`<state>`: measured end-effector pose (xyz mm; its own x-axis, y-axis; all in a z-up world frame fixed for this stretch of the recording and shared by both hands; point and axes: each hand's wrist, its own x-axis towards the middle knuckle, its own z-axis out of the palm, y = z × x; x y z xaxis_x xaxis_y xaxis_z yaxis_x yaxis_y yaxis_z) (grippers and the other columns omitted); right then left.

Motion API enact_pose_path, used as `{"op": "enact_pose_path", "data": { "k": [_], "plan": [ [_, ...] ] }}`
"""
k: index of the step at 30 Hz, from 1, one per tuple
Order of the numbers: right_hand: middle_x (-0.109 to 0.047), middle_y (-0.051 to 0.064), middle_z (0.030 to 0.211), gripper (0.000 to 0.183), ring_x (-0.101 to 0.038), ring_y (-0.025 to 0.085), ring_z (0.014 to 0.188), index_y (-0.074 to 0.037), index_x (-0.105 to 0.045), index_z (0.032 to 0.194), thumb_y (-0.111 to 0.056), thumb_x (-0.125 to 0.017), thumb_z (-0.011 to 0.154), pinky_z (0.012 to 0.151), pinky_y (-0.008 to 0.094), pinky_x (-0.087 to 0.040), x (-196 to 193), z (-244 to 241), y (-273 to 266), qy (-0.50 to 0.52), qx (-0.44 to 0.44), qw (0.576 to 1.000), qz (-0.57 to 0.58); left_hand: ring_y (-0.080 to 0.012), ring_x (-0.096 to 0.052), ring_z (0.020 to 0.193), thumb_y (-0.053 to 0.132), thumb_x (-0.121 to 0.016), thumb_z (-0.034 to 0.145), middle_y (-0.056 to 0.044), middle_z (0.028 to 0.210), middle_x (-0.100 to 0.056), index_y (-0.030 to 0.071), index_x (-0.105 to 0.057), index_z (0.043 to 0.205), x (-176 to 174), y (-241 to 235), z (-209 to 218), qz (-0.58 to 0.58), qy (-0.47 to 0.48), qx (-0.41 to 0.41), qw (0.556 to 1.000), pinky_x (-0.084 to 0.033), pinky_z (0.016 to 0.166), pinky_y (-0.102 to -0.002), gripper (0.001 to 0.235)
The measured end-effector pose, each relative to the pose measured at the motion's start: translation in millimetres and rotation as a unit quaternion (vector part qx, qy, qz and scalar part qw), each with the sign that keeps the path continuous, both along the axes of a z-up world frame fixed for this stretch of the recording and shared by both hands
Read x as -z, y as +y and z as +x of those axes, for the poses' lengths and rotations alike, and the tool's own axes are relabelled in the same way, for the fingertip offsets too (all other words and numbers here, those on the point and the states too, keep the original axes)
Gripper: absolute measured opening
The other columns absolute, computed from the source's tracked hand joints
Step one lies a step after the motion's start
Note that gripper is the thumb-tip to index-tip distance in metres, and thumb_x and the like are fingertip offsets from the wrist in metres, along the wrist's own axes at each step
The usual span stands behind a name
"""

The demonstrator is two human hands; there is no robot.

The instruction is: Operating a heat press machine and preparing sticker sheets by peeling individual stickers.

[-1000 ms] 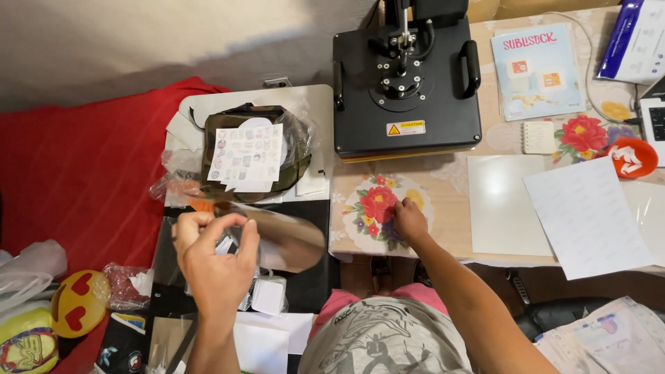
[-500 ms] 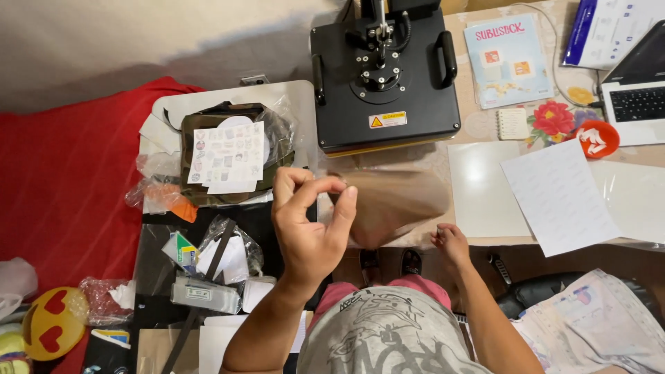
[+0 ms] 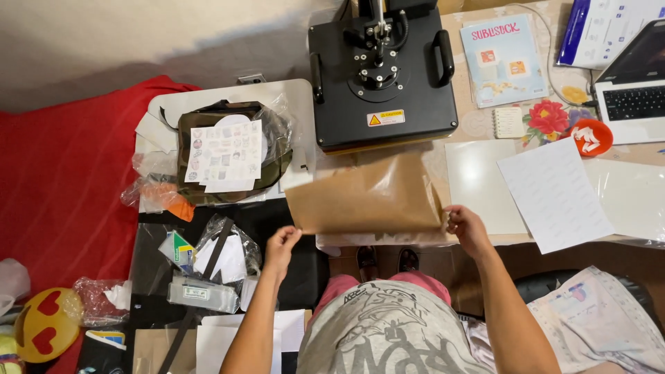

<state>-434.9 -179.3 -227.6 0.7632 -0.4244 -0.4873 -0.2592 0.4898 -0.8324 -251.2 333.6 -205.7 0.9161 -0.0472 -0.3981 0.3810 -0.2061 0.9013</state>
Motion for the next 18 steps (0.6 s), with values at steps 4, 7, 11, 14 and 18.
{"op": "enact_pose_path", "data": {
  "k": [4,7,11,14,18],
  "plan": [
    [-0.042,0.001,0.085,0.029,-0.055,0.021,0.079,0.001,-0.081,0.113,-0.013,-0.064,0.094,0.074,0.041,-0.060,22,-6,20,0.076,-0.011,0.997,-0.030,-0.0109,-0.060,0.094,0.024,-0.088,0.099,0.000,0.099,-0.068,0.012,-0.083,0.116,68,14,-8,0.025,0.080,-0.002,0.996,-0.044,0.079,-0.026,0.021],
    [-0.062,0.016,0.088,0.023,-0.072,0.034,0.082,0.002,-0.078,0.115,-0.019,-0.075,0.104,0.078,0.053,-0.066,22,-13,33,0.174,-0.031,0.974,-0.142,-0.0141,-0.066,0.091,0.021,-0.091,0.096,-0.004,0.099,-0.070,0.011,-0.084,0.113,75,12,-12,0.047,0.115,0.020,0.992,-0.050,0.075,-0.027,0.021],
    [-0.077,0.022,0.101,0.059,-0.079,0.034,0.071,-0.002,-0.078,0.129,-0.046,-0.089,0.092,0.068,0.049,-0.065,-1,-34,59,0.328,-0.021,0.914,-0.236,-0.0188,-0.071,0.099,0.025,-0.093,0.096,-0.009,0.112,-0.074,0.010,-0.084,0.114,97,7,-4,0.054,0.138,0.038,0.988,-0.058,0.083,-0.030,0.026],
    [-0.080,0.023,0.108,0.064,-0.081,0.037,0.072,-0.004,-0.079,0.131,-0.052,-0.089,0.090,0.067,0.049,-0.064,55,-58,58,0.361,0.002,0.906,-0.222,-0.0187,-0.071,0.098,0.029,-0.093,0.095,-0.008,0.113,-0.074,0.010,-0.085,0.114,103,-1,3,0.064,0.146,0.040,0.986,-0.059,0.083,-0.032,0.027],
    [-0.065,0.036,0.151,0.079,-0.068,0.054,0.134,0.003,-0.063,0.161,-0.037,-0.084,0.097,0.107,0.061,-0.060,-11,-42,107,0.351,0.000,0.934,-0.066,-0.0224,-0.076,0.098,0.029,-0.094,0.091,-0.011,0.111,-0.075,0.010,-0.088,0.111,115,-14,16,0.102,0.101,0.046,0.989,-0.063,0.083,-0.035,0.028]
  ]
}}
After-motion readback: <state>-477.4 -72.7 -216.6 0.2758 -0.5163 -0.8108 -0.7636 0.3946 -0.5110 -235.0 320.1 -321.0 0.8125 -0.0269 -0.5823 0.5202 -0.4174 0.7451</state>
